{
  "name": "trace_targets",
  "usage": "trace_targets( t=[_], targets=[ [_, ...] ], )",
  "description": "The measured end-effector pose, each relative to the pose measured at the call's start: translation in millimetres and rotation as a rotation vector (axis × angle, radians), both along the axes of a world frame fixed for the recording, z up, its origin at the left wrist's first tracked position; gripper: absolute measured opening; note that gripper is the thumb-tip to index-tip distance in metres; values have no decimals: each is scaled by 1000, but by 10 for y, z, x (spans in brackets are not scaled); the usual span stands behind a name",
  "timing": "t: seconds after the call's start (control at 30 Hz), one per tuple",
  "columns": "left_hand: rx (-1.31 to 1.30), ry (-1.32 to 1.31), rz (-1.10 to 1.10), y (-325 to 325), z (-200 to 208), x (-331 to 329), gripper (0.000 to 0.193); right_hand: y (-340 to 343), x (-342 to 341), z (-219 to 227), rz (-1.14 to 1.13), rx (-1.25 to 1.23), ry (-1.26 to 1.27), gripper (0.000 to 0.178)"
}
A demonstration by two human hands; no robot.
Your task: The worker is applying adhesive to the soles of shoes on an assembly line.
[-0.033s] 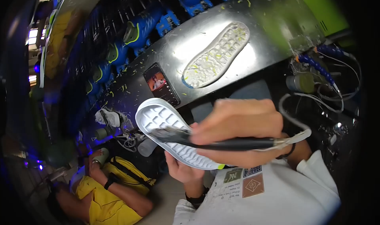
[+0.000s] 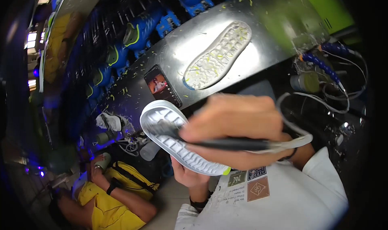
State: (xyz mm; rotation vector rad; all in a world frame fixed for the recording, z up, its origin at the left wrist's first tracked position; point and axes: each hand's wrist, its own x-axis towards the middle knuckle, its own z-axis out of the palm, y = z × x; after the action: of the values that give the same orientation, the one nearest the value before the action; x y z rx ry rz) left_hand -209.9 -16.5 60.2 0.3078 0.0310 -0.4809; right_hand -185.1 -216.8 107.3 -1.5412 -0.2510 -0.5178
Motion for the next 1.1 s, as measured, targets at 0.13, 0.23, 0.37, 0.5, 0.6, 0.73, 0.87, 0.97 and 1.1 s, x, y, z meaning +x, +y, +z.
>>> trace_targets(
  t=[0.13,0.23,0.37,0.5,0.6,0.73,0.87,0.97,1.1],
  targets=[
    [815,112,17,-99,92,-84,74,260,220,194,-15,-182,-72,21],
    [518,16,-15,-36,39,-10,77,358,73,123,119,-184,-84,19],
    [227,-19,0,18,42,169,80,361,-164,-76,-113,-254,-189,15],
    [170,185,-66,-94,178,355,66,291,-315,-21,243,-26,-38,14],
    [200,147,-39,-234,263,472,62,141,-323,35,73,103,121,17],
    [25,122,-221,-371,320,640,73,18,-324,40,458,29,18,22],
    [-143,145,-127,-482,416,645,82,-43,-256,36,234,294,389,24],
    [183,140,-229,-464,513,687,83,-135,-152,113,590,22,105,23],
    [134,348,-404,-326,581,821,85,-387,-12,210,444,104,9,21]
  ],
)
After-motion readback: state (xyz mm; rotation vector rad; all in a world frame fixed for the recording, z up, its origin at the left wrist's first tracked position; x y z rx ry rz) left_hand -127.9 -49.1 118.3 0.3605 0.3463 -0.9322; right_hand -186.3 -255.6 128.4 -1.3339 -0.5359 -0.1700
